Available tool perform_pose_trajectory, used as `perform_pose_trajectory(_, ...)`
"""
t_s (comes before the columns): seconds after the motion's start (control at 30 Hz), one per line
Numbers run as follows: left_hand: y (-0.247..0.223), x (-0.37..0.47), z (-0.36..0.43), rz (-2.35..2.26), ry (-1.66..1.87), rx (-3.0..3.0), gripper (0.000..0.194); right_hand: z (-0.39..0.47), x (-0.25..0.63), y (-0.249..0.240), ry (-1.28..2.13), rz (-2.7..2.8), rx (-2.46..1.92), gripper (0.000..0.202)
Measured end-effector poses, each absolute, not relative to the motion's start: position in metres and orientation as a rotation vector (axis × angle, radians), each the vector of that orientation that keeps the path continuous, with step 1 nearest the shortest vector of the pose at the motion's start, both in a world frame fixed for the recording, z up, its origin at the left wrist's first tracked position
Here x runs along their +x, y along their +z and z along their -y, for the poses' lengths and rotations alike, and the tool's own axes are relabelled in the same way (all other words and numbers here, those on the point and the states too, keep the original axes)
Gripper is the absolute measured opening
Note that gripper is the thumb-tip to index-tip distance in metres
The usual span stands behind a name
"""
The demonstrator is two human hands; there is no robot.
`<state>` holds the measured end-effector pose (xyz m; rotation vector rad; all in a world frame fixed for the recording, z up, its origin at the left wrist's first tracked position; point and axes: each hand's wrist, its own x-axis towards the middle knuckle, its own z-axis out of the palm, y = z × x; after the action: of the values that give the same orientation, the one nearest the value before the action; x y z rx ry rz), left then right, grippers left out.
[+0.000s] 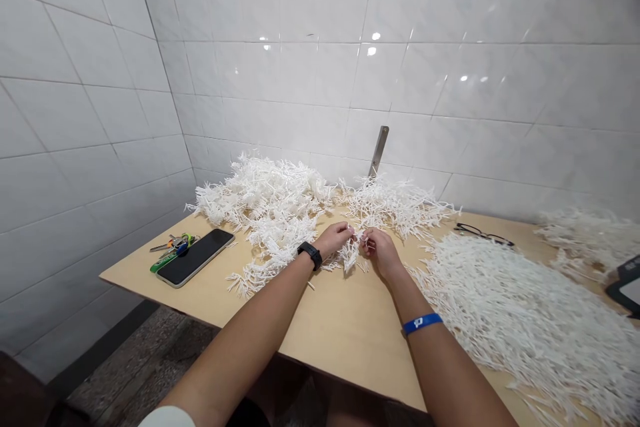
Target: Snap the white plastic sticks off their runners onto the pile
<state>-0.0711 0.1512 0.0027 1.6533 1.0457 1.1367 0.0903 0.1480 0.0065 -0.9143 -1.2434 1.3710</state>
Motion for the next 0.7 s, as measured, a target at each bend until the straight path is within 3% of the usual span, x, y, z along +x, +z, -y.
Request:
perform_pose_trajectory(0.13, 0.0053, -0.0707, -0.1507, -1.108, 1.215, 1.593, 0.033, -0.1438, 0.0853, 0.0061, 1.309, 1.384, -0.854, 0.011)
perform_pose_trajectory(0.5, 0.0049, -0.0700, -0.1503, -1.082, 1.161, 1.624, 0.040, -0.1481, 0.0829, 0.0009, 1.178, 1.513, -0.981, 0.048)
perform_pose_trajectory(0.7, 0.0013, -0.0700, -0.1536, -1.040, 1.164, 1.668, 0.039, -0.1460, 0.0789, -0.0013, 1.237, 1.622, -0.954, 0.049)
